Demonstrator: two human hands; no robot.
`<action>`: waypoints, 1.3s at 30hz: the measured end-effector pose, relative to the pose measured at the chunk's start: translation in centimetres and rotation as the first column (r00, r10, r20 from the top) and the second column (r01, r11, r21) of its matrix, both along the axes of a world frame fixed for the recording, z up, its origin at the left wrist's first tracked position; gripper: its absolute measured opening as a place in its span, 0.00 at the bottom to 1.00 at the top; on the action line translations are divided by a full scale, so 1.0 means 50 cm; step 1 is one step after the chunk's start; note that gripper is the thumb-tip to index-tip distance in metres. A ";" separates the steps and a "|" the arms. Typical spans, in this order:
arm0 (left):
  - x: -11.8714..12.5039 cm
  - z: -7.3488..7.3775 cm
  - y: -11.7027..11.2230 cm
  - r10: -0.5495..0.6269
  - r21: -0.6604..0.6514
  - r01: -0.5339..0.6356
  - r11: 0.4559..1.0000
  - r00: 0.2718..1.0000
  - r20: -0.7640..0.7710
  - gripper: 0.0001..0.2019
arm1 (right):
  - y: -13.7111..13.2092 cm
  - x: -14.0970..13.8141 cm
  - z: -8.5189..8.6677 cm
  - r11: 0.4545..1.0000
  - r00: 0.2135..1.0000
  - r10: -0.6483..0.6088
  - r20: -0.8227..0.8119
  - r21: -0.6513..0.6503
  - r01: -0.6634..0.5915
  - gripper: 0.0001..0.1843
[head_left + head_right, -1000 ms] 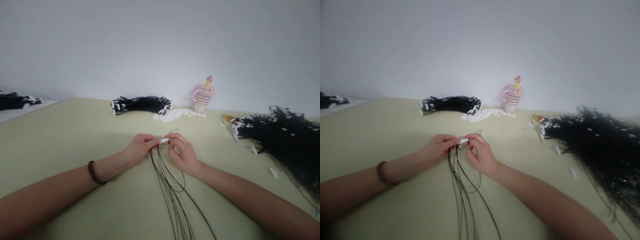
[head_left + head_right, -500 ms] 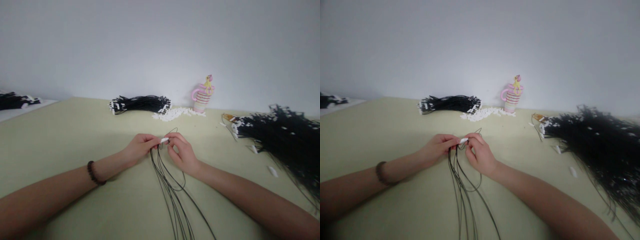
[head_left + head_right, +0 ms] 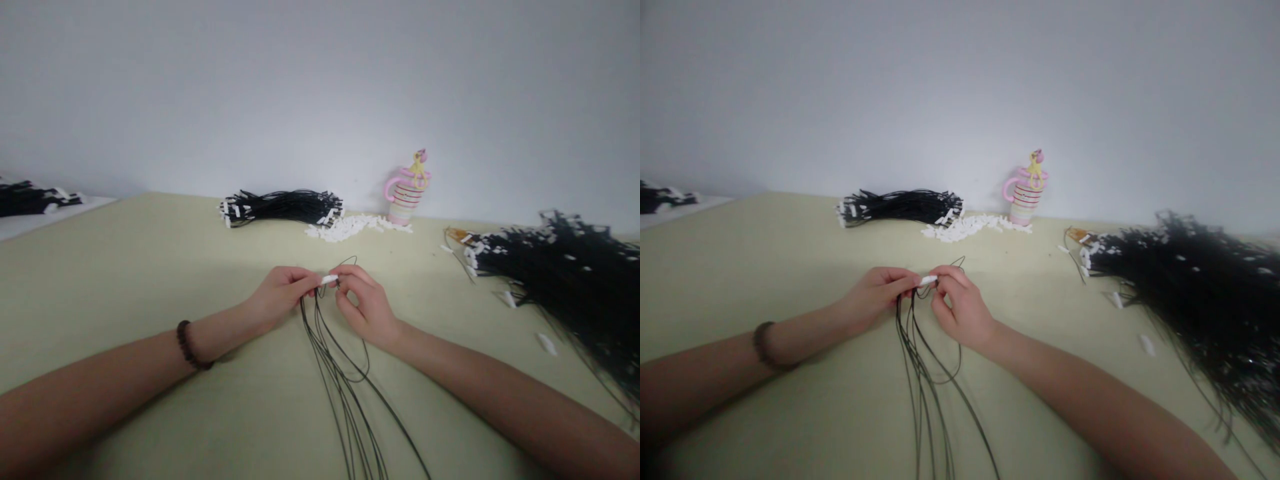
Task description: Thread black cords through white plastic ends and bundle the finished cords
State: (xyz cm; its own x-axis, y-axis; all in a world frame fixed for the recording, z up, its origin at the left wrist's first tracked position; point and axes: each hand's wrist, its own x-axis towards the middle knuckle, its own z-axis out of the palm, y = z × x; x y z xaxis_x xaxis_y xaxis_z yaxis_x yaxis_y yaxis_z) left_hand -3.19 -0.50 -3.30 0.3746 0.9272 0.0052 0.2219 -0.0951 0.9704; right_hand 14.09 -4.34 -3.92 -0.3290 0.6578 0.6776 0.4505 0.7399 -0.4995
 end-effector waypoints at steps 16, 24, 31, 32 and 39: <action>0.001 0.000 -0.002 -0.022 -0.011 0.022 1.000 1.000 0.018 0.13 | 0.000 -0.002 -0.004 0.999 0.999 -0.035 0.021 0.014 0.034 0.05; -0.002 0.024 0.008 0.044 -0.033 -0.042 0.999 0.997 0.063 0.13 | 0.011 0.009 -0.006 0.992 0.995 -0.094 -0.044 0.078 0.097 0.04; -0.027 0.079 0.033 0.076 0.068 -0.089 0.994 0.981 0.176 0.10 | 0.033 0.026 -0.017 0.964 0.981 -0.097 -0.168 -0.260 0.050 0.08; -0.030 0.086 0.033 0.065 0.082 -0.081 0.993 0.981 0.181 0.10 | 0.037 0.030 -0.015 0.916 0.984 0.001 -0.180 -0.395 -0.073 0.10; -0.051 0.124 0.019 -0.016 0.122 -0.003 0.993 0.988 0.154 0.08 | 0.058 0.068 0.014 0.418 0.879 0.373 -0.298 -0.792 -0.446 0.15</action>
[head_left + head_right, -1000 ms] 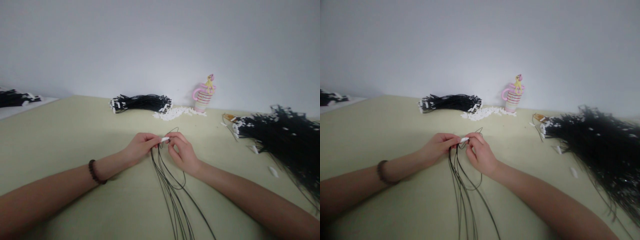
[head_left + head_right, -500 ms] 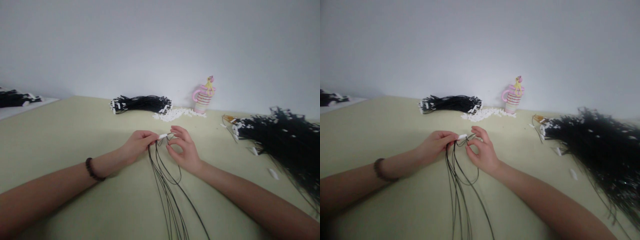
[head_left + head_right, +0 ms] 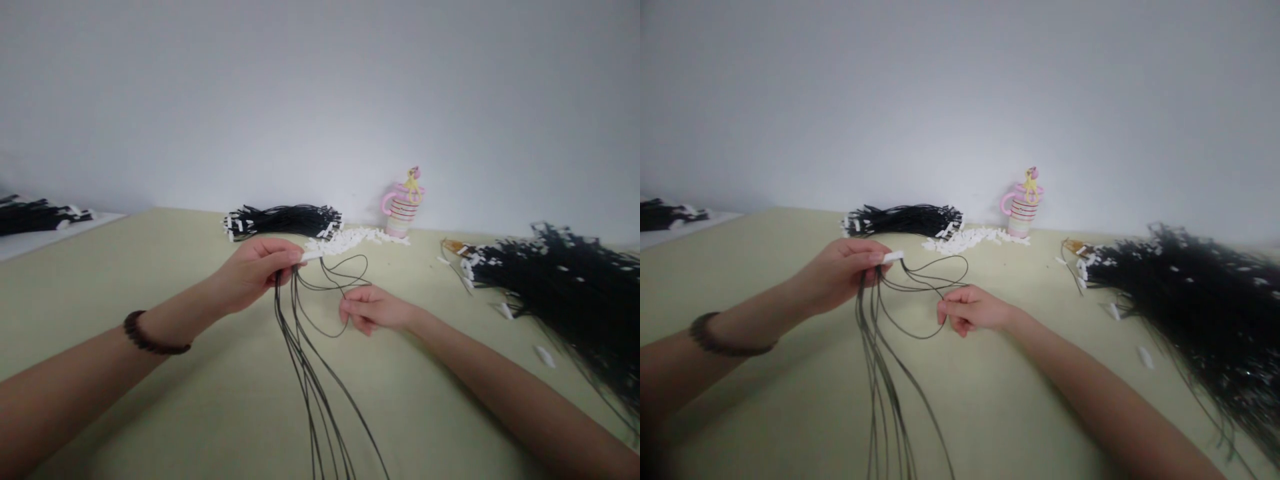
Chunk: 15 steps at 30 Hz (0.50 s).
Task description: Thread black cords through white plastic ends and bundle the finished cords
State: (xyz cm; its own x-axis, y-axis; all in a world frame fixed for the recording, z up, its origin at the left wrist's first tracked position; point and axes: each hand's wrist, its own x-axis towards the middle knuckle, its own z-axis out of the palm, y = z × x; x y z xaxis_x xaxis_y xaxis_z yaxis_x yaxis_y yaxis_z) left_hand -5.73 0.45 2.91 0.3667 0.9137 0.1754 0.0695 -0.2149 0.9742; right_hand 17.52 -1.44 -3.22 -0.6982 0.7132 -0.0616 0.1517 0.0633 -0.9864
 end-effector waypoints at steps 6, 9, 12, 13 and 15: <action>-0.008 0.000 -0.007 -0.090 -0.007 0.090 0.996 0.993 -0.080 0.08 | 0.025 0.010 -0.021 0.936 0.924 -0.291 -0.247 -0.272 0.223 0.06; -0.003 0.001 -0.013 -0.141 0.005 0.144 0.990 0.971 -0.192 0.09 | 0.031 0.014 -0.021 0.915 0.869 -0.318 -0.380 -0.363 0.175 0.09; 0.005 0.001 -0.020 -0.222 0.029 0.245 0.969 0.916 -0.335 0.11 | 0.033 0.017 -0.011 0.901 0.832 -0.312 -0.459 -0.420 0.107 0.18; 0.009 -0.002 -0.022 -0.249 0.031 0.281 0.959 0.893 -0.376 0.12 | 0.034 0.017 -0.007 0.894 0.823 -0.324 -0.467 -0.435 0.106 0.20; 0.018 -0.013 -0.025 -0.283 0.020 0.324 0.946 0.853 -0.438 0.13 | 0.035 0.013 -0.002 0.887 0.812 -0.354 -0.465 -0.441 0.135 0.24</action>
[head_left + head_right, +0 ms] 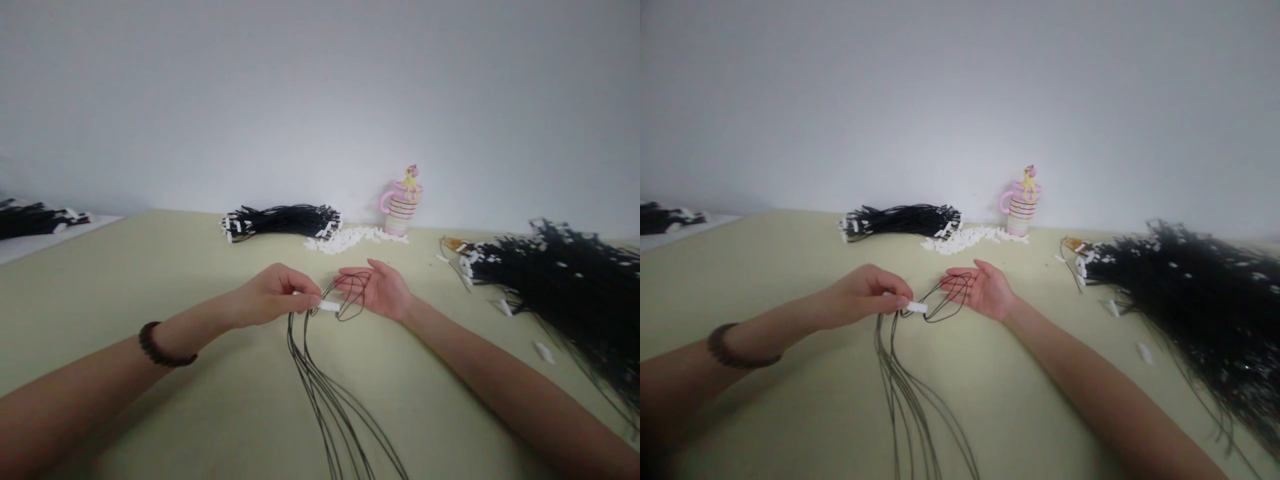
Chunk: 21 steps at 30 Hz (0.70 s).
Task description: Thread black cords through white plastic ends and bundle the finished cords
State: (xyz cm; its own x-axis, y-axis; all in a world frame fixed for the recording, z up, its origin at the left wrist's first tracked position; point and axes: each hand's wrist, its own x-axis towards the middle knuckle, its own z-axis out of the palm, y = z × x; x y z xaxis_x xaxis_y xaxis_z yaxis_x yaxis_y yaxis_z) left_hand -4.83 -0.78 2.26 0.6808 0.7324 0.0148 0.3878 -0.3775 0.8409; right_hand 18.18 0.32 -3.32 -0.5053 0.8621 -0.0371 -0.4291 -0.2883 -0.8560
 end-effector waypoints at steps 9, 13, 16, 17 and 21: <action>0.022 -0.089 0.016 0.147 -0.078 -0.148 0.986 0.989 -0.021 0.16 | 0.001 -0.008 -0.022 0.538 0.505 -0.756 0.417 0.835 0.117 0.15; 0.022 -0.103 0.021 0.235 -0.051 -0.234 0.971 0.972 0.013 0.17 | -0.041 -0.027 -0.002 0.309 0.366 -0.885 0.288 0.951 -0.002 0.08; 0.023 -0.105 0.021 0.235 -0.005 -0.235 0.972 0.972 0.013 0.16 | -0.081 -0.063 0.013 0.414 0.431 -0.777 0.458 0.889 -0.198 0.09; 0.024 -0.105 0.021 0.236 0.009 -0.236 0.972 0.972 0.014 0.16 | -0.093 -0.075 0.014 0.468 0.453 -0.709 0.541 0.841 -0.272 0.10; 0.026 -0.105 0.021 0.260 0.035 -0.260 0.965 0.965 0.022 0.15 | -0.116 -0.106 -0.004 0.614 0.458 -0.539 0.707 0.702 -0.361 0.12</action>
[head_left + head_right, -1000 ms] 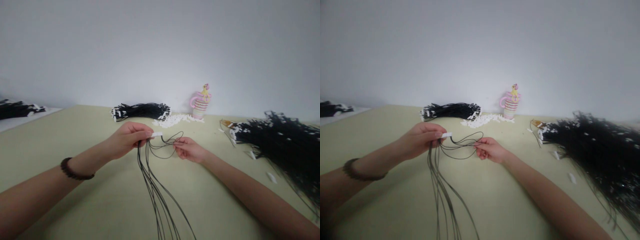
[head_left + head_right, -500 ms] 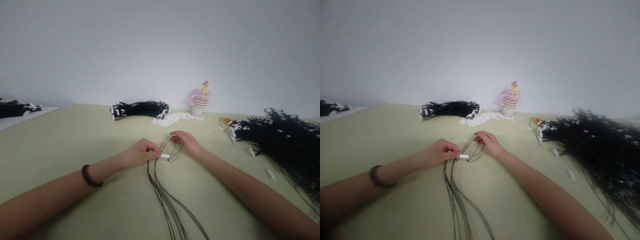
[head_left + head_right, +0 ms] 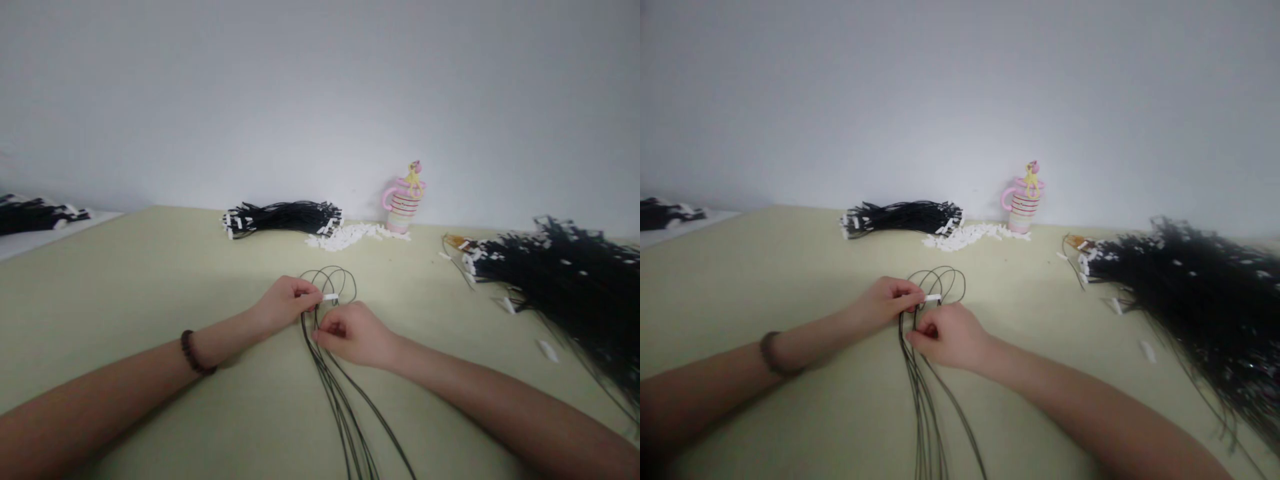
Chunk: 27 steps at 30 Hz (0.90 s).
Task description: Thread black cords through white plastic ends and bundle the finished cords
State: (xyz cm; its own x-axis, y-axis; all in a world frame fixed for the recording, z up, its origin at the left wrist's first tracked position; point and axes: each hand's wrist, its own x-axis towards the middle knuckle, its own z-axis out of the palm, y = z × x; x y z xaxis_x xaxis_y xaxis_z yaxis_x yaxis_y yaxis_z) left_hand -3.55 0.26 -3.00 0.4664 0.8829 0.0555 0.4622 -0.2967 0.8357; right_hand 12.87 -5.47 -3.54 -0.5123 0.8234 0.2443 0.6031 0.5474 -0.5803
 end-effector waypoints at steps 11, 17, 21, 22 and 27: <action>-0.001 -0.007 0.003 -0.012 0.003 0.012 1.000 1.000 -0.012 0.16 | 0.021 0.011 -0.023 0.984 0.987 -0.015 -0.161 -0.178 -0.014 0.09; -0.001 -0.007 0.003 -0.018 -0.004 0.018 1.000 1.000 -0.012 0.16 | 0.033 0.024 -0.029 0.940 0.961 0.035 -0.273 -0.317 -0.124 0.09; 0.000 -0.005 0.002 -0.030 -0.009 0.030 1.000 1.000 0.001 0.16 | 0.029 0.023 -0.028 0.961 0.960 0.020 -0.280 -0.261 -0.096 0.08; 0.000 -0.004 0.002 -0.033 -0.006 0.033 0.999 0.999 0.001 0.16 | 0.027 0.021 -0.027 0.971 0.967 0.007 -0.255 -0.231 -0.068 0.10; -0.001 -0.004 0.003 -0.030 0.011 0.031 0.999 0.999 -0.025 0.16 | 0.019 0.014 -0.023 0.987 0.990 -0.008 -0.144 -0.159 -0.015 0.11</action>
